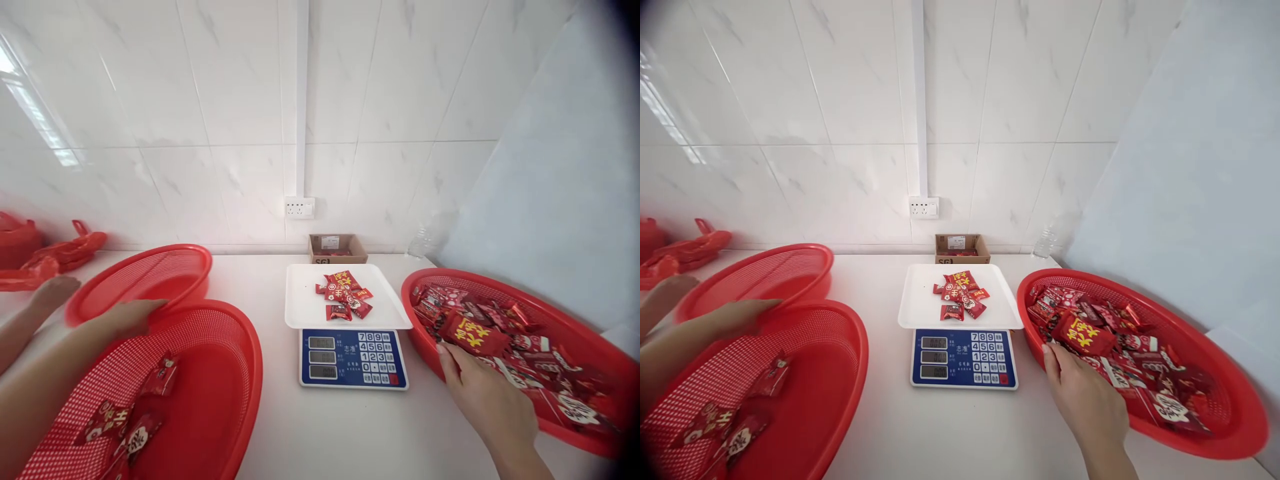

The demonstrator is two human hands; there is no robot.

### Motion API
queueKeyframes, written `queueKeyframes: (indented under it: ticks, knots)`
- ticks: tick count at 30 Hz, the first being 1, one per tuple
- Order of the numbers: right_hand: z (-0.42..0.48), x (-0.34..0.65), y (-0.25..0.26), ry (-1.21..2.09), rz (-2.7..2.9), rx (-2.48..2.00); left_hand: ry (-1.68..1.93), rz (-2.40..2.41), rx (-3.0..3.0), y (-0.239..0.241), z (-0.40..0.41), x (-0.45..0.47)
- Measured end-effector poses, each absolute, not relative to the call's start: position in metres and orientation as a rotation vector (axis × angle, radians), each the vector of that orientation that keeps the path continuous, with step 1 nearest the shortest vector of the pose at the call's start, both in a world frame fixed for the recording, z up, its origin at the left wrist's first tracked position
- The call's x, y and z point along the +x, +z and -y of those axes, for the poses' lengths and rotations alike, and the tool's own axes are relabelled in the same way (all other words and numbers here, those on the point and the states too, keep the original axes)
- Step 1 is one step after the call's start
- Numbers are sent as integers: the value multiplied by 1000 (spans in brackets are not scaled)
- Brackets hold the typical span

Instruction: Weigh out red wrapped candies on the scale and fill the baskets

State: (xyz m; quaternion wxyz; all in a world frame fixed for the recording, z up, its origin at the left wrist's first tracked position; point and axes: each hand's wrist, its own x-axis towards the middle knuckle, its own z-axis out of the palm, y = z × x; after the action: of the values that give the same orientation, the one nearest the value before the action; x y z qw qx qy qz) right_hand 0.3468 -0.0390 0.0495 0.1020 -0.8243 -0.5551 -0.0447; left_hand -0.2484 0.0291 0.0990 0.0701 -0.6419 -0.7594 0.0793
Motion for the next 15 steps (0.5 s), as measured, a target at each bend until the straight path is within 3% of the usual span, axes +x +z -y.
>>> queueKeyframes:
  ticks: [3,7,15]
  knots:
    - [39,348,48,-144,1648,-2419,495,2118,-2085,111,-33,-224]
    - [40,348,49,-151,1650,-2421,550,1939,-2066,119,-43,-207]
    - [41,347,50,-129,1673,-2421,169,2240,-1933,105,-50,-207]
